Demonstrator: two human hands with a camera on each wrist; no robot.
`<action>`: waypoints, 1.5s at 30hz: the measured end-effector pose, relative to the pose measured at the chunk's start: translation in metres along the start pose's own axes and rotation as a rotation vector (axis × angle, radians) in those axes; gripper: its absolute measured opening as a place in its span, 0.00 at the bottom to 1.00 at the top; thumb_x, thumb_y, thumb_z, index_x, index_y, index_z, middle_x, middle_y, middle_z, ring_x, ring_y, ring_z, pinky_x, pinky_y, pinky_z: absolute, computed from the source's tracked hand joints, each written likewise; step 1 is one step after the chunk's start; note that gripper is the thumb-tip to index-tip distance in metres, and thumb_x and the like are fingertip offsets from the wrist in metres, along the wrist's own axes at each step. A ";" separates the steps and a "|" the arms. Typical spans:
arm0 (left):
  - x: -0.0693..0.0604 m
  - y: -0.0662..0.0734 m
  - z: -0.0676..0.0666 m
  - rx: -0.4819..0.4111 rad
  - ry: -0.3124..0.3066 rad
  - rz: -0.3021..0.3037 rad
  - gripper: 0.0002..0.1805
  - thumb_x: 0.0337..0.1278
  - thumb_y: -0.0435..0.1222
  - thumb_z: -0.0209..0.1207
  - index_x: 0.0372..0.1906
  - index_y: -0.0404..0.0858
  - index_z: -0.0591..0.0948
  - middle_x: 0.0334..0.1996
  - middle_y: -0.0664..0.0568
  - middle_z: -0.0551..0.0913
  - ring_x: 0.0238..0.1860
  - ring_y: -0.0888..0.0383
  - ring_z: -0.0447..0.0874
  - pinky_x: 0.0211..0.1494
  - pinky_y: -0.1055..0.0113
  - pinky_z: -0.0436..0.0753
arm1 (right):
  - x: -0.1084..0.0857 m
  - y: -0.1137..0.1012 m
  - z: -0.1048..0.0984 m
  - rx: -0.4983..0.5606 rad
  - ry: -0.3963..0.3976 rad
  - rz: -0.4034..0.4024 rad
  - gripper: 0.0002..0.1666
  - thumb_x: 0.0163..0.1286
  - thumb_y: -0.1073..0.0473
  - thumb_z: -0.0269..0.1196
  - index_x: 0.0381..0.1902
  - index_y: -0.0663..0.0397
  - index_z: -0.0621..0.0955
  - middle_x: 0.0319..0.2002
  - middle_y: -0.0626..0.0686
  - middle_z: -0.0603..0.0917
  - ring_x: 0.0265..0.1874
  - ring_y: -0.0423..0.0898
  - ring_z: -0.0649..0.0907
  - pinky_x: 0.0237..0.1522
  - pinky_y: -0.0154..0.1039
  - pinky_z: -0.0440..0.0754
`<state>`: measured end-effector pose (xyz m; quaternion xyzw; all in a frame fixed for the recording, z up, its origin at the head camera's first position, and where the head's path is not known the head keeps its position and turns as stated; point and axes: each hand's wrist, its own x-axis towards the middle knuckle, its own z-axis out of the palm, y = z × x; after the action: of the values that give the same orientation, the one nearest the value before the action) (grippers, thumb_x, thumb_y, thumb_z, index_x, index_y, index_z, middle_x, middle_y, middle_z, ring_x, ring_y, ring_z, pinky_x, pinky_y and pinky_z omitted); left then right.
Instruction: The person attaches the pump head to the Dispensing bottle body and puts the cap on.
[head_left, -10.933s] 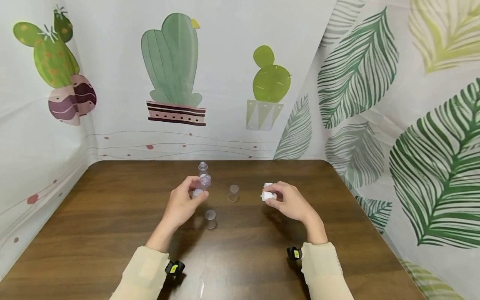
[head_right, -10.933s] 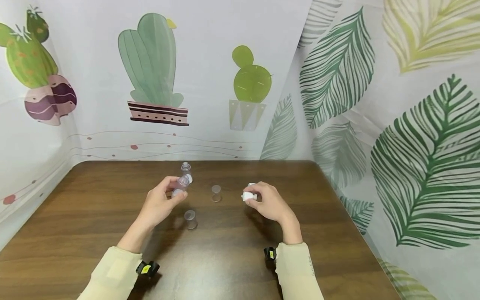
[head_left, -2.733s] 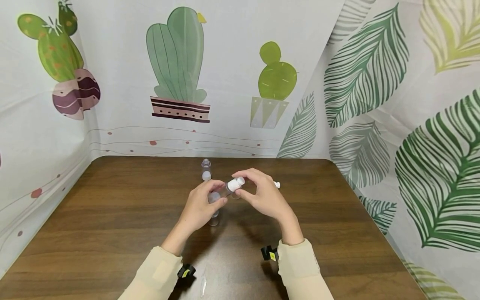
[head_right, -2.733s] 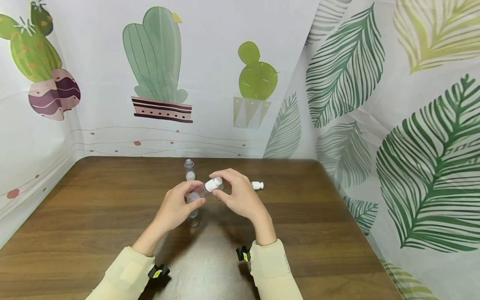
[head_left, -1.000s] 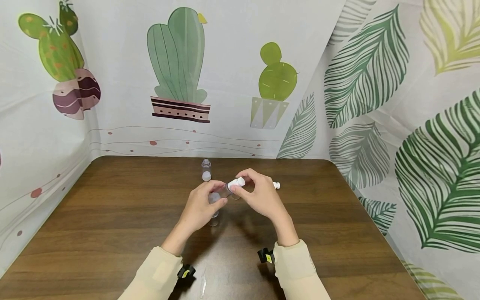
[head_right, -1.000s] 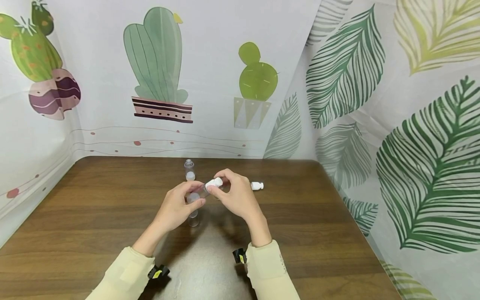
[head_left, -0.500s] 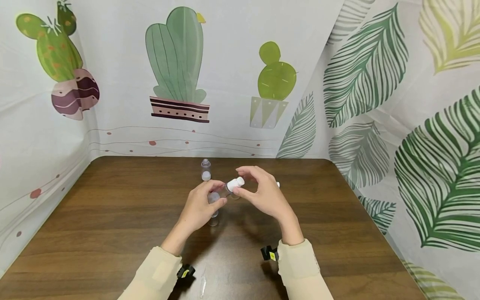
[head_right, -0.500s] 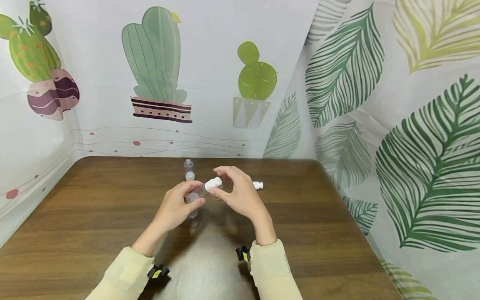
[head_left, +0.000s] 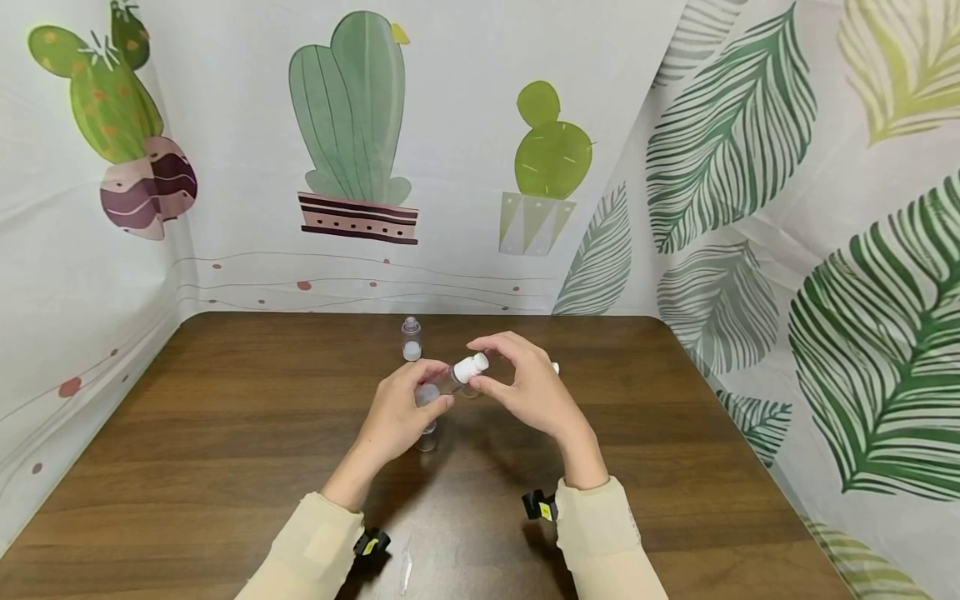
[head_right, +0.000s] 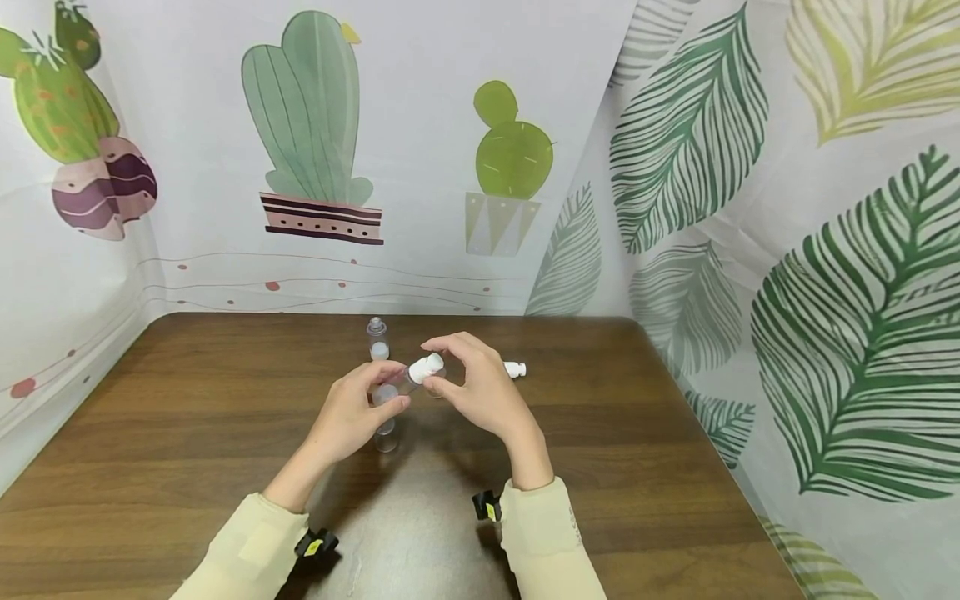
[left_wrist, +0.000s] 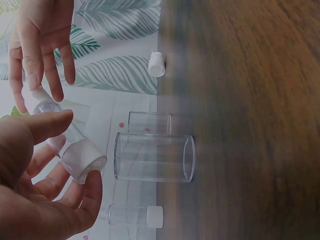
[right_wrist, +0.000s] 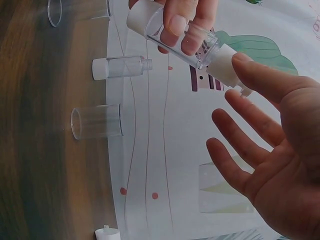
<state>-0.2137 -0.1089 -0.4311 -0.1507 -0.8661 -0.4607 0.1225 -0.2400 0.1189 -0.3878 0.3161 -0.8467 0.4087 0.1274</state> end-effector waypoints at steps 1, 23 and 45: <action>0.000 0.000 0.000 0.000 0.000 0.000 0.22 0.57 0.33 0.77 0.57 0.41 0.85 0.54 0.48 0.88 0.59 0.50 0.86 0.64 0.49 0.82 | 0.000 0.000 0.000 0.001 -0.003 -0.001 0.26 0.63 0.61 0.79 0.59 0.47 0.85 0.53 0.43 0.87 0.56 0.44 0.84 0.61 0.51 0.82; -0.001 0.001 0.000 -0.004 -0.006 -0.005 0.22 0.58 0.33 0.76 0.57 0.41 0.85 0.54 0.48 0.88 0.59 0.50 0.86 0.63 0.49 0.83 | 0.000 0.000 0.006 0.024 -0.033 0.015 0.19 0.65 0.65 0.77 0.53 0.50 0.87 0.48 0.44 0.88 0.50 0.41 0.84 0.60 0.49 0.82; 0.000 0.001 -0.001 0.011 0.007 0.003 0.22 0.56 0.32 0.77 0.56 0.41 0.86 0.53 0.48 0.88 0.58 0.50 0.86 0.63 0.50 0.82 | 0.001 0.001 0.013 -0.003 0.009 0.071 0.12 0.68 0.57 0.76 0.46 0.48 0.85 0.40 0.42 0.88 0.41 0.44 0.87 0.44 0.41 0.83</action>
<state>-0.2131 -0.1092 -0.4300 -0.1498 -0.8680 -0.4561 0.1272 -0.2411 0.1091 -0.3960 0.2836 -0.8574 0.4132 0.1171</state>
